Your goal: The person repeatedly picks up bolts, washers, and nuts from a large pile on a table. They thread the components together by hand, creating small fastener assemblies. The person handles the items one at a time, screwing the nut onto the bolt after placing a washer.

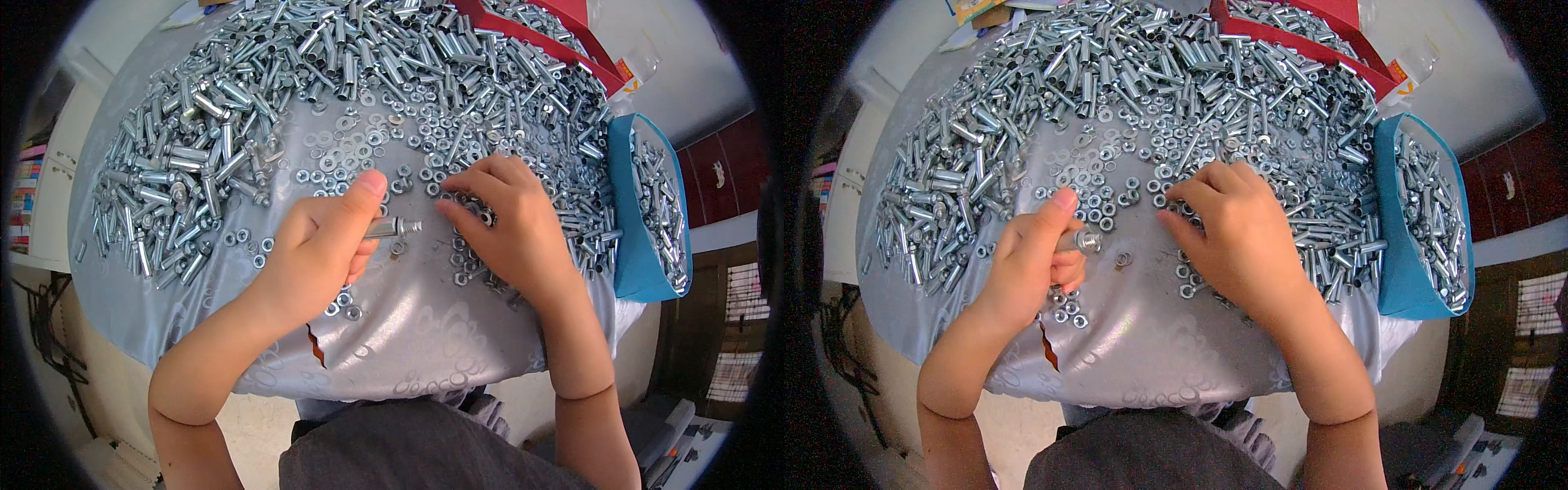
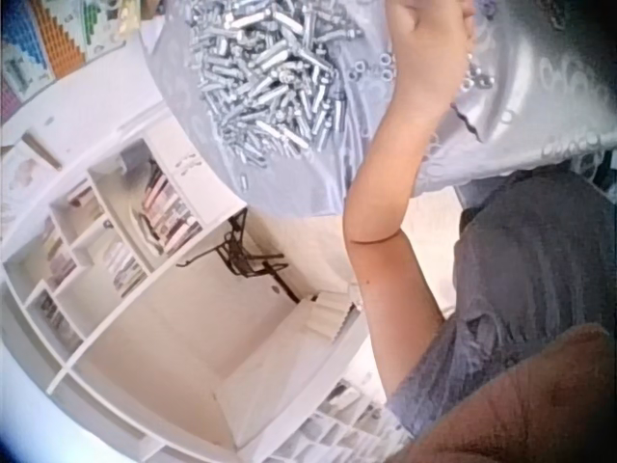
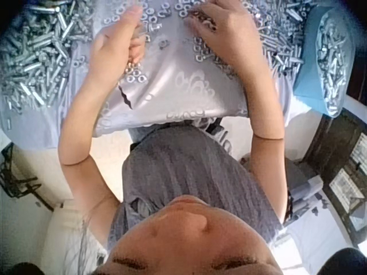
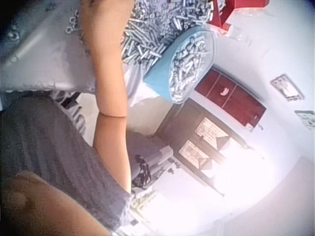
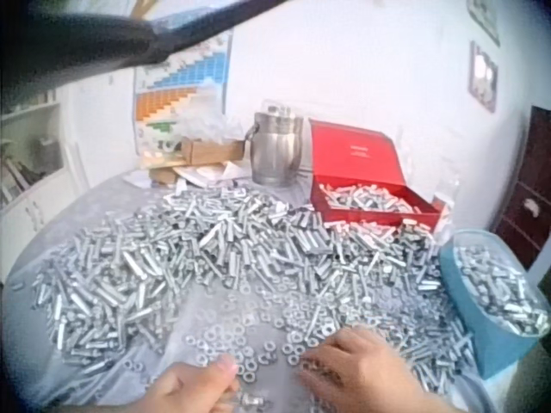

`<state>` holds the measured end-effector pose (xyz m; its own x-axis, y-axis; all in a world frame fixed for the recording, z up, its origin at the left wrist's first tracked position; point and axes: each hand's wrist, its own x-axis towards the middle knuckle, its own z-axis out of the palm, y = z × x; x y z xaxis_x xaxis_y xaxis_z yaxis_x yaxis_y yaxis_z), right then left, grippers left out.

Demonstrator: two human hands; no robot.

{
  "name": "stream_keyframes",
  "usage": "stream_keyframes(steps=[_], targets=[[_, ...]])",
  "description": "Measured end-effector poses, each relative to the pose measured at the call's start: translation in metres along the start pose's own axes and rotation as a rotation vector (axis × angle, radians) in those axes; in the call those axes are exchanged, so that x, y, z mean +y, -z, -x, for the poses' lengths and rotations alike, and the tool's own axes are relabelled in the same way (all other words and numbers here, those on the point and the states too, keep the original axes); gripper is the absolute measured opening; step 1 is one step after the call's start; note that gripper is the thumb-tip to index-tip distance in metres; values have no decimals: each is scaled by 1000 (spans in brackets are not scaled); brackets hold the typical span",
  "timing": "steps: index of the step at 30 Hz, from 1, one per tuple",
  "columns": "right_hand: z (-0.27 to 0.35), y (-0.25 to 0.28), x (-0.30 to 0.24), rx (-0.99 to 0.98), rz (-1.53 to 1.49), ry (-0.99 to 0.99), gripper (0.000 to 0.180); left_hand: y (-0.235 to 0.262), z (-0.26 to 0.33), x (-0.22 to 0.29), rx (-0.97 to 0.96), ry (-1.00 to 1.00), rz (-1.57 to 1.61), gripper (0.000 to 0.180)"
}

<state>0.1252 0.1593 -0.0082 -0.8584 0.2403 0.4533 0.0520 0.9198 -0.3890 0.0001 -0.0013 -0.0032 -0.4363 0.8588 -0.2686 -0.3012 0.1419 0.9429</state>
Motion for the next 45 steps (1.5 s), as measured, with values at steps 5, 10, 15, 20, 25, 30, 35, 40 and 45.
stream_keyframes(steps=[5,10,15,20,25,30,35,40,45], targets=[[-3,-11,-3,1,39,9,18,-2,1,-2,23,3,-19,52],[-4,-13,1,-33,84,13,17,2,-1,-4,23,-6,-28,53],[-2,-13,-3,-27,67,-6,16,0,-2,-3,24,-2,-43,54],[-2,-10,-3,-89,-3,-79,15,3,-4,-4,26,-24,-67,54],[0,-7,0,-73,6,-40,14,1,-3,-6,11,-41,-129,54],[-3,-14,2,-61,47,-1,14,1,-3,-4,13,13,-99,54],[-3,-11,-1,-62,37,4,15,2,-5,-6,18,-3,-110,54],[-3,-17,3,-56,7,10,17,0,-3,-7,32,-21,-125,54],[-6,-15,4,-38,-37,16,17,-1,-4,-3,35,16,-108,55]])
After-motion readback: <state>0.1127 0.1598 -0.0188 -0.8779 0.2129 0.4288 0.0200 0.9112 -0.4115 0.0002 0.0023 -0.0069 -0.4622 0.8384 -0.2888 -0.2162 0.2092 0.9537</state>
